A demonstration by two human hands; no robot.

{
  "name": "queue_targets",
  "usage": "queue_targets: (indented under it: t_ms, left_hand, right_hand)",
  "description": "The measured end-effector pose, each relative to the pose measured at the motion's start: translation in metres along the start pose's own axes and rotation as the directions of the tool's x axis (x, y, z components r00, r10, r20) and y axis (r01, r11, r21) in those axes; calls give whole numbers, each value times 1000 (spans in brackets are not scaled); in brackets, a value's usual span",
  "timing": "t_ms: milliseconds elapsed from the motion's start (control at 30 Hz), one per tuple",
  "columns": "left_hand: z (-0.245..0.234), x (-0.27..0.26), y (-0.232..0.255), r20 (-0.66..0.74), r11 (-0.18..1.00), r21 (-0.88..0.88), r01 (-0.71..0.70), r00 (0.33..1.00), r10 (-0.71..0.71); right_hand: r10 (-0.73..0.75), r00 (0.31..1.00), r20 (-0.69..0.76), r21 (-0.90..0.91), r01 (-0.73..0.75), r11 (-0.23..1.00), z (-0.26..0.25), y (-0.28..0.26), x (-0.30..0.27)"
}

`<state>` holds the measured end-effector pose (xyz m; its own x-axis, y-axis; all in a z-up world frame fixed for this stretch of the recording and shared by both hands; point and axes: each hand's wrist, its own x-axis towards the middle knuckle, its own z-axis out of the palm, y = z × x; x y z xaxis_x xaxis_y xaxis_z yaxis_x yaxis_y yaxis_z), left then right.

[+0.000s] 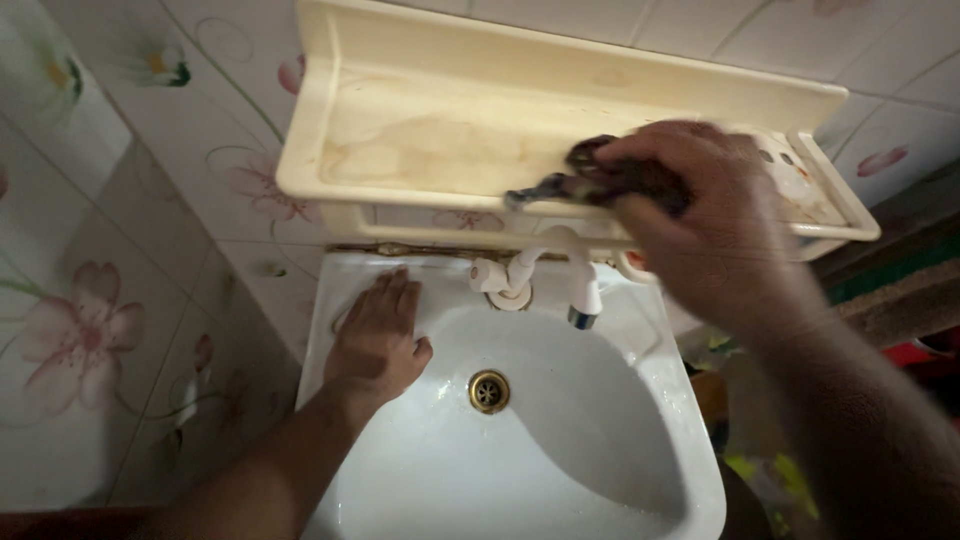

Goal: The person clears toiletries from a wall-mounted shelf above a bathroom sink, placing them on a nearby table. They then wet a cloth, apply soap, and scrub the sink basin and the shelf. Finally, they rinse the cloth and their hands under running water.

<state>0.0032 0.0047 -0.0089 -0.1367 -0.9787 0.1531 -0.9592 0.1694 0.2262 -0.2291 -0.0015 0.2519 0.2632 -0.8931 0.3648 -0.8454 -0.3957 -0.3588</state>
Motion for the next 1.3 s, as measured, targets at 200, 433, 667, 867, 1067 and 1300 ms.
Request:
queue_targets:
  t_ms: [200,433,667,867,1067,1300]
  left_hand:
    - [-1,3,2,5,999,-35,26,1000,-25]
    - [-3,3,2,33,999,-23,37,999,-36]
    - [-1,1,1,-18,999,-38,15,1000,-16]
    - [1,0,-1,-56,998,-65,-3,998,-1]
    - [5,-1,-3,-137,995,-83,-58,989,46]
    - [1,1,-2,-97,998,-30,-52,994,49]
  right_hand:
    - [-331,942,50,92,326,941,30,-11,11]
    - [-648,762,-8,173,639,749,82,-68,60]
    - [-578,814,-50,59,580,812,78,-77,98]
    - [-377,923,80,-40,381,924,63,-45,79]
    - [-19,992,126,-38,24,999,18,16,44]
    - [123,991,57,-159,-113,981,5,14,35]
